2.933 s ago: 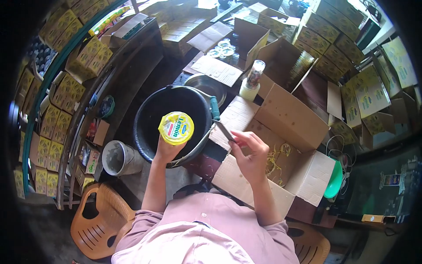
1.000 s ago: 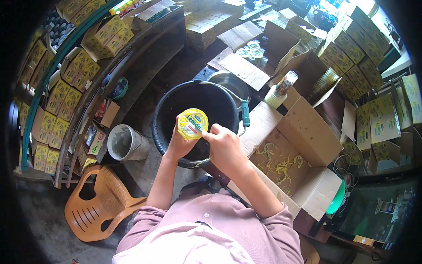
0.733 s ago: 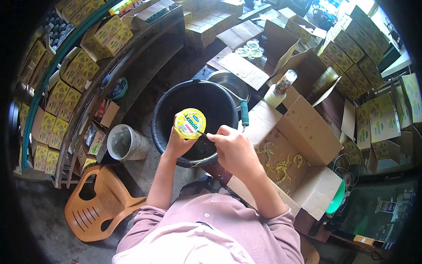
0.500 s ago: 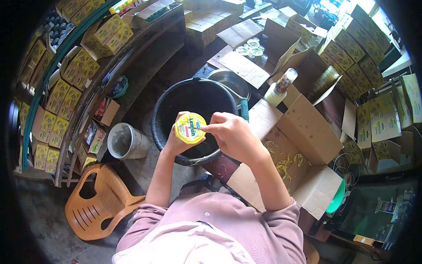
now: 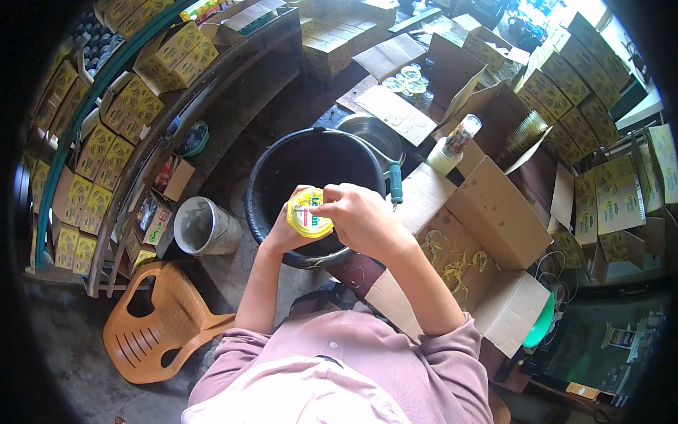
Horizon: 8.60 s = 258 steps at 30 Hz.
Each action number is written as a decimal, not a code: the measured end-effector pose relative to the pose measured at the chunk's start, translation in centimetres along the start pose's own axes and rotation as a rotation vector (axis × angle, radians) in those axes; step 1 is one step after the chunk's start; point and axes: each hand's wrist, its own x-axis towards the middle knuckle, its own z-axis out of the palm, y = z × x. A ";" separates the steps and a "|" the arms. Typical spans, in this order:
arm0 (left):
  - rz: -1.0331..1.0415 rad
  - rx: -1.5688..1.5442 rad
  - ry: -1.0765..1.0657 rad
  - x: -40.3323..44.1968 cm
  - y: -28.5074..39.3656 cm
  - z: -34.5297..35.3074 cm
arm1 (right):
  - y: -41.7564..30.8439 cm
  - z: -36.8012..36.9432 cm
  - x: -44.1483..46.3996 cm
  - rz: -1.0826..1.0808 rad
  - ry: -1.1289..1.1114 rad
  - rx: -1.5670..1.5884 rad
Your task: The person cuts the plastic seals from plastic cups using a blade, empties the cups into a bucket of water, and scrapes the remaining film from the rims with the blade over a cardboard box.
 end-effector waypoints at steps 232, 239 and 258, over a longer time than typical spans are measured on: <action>0.416 -0.396 -0.622 1.8 12.7 16.1 | -5.9 -8.9 -23.2 0.158 0.680 -0.813; 0.367 -0.419 -0.678 1.1 13.2 16.1 | -6.3 -8.4 -23.0 0.151 0.646 -0.797; -0.097 -0.749 -1.050 0.9 11.8 16.2 | -5.4 -7.6 -23.6 0.060 0.628 -0.755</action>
